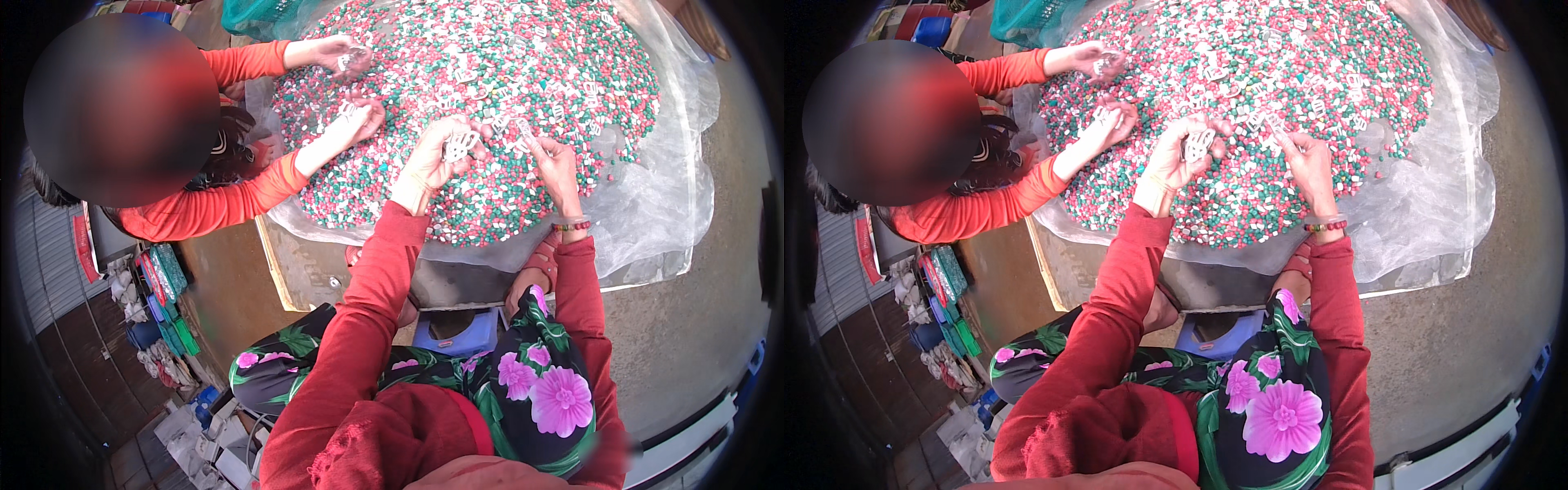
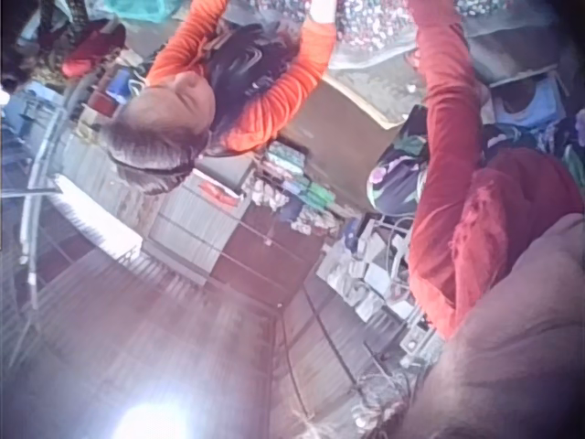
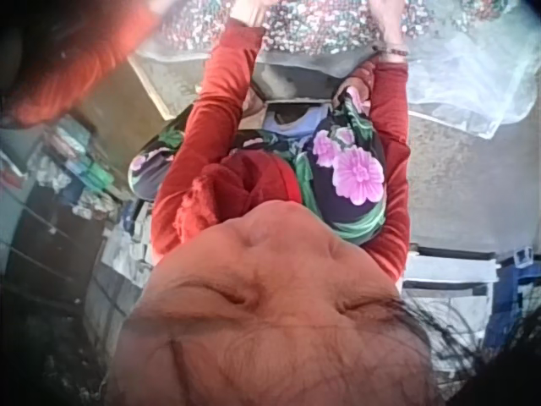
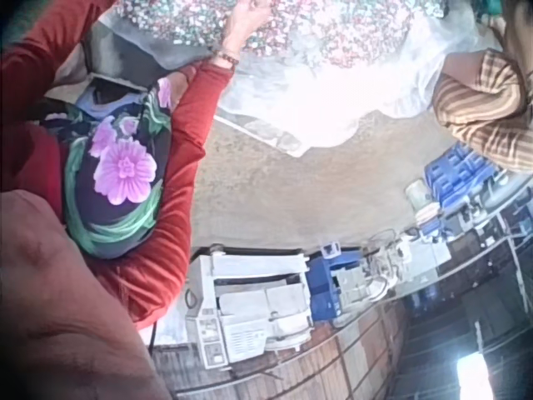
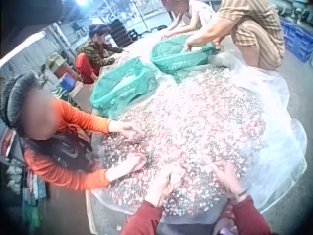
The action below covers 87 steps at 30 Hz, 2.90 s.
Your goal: The person sits at a table covered with a large pile of red, green, and white bottle caps. They repeatedly pick up caps by hand, inspect them, and place them into green baskets. Other people at the table perform similar sorting actions.
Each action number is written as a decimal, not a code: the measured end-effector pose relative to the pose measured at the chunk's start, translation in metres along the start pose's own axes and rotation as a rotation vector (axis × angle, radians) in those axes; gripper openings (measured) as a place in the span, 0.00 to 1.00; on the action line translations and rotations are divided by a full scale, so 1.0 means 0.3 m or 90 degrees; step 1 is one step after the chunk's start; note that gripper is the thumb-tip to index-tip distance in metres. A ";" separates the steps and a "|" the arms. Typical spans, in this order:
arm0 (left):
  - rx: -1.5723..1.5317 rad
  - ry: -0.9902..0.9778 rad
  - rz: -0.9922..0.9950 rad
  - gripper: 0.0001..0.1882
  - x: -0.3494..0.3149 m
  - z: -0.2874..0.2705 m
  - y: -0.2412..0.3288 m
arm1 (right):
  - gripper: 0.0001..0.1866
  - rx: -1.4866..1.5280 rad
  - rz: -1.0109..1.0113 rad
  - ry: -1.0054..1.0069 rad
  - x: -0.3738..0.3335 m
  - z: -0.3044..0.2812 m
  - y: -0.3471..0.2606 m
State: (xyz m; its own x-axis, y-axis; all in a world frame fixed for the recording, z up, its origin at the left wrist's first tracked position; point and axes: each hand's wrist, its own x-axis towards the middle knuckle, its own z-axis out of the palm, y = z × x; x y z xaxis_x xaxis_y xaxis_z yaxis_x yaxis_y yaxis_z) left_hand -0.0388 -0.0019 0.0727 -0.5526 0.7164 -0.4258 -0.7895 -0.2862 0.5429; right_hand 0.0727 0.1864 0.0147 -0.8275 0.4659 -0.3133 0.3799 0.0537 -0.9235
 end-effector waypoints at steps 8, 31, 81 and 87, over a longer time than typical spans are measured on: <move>0.384 0.076 0.004 0.18 0.055 0.054 -0.118 | 0.12 -0.086 -0.104 0.045 -0.101 -0.026 -0.108; 0.733 -0.096 0.237 0.13 -0.061 0.241 0.007 | 0.10 0.469 0.087 -0.311 -0.166 -0.074 -0.154; -0.676 0.073 0.064 0.13 0.123 -0.034 -0.210 | 0.11 -0.135 -0.431 0.055 -0.218 0.008 -0.271; -0.419 -0.230 0.433 0.32 0.355 0.229 0.914 | 0.16 -0.041 -0.227 0.130 -0.181 -0.074 -0.205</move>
State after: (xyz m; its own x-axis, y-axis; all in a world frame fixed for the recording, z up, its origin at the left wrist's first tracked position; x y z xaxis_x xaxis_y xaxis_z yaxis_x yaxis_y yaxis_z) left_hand -0.2957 0.0396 0.2261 -0.9120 0.3895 0.1289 -0.3883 -0.9208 0.0355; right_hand 0.1033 0.1774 0.0934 -0.8157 0.5728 0.0805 0.1143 0.2960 -0.9483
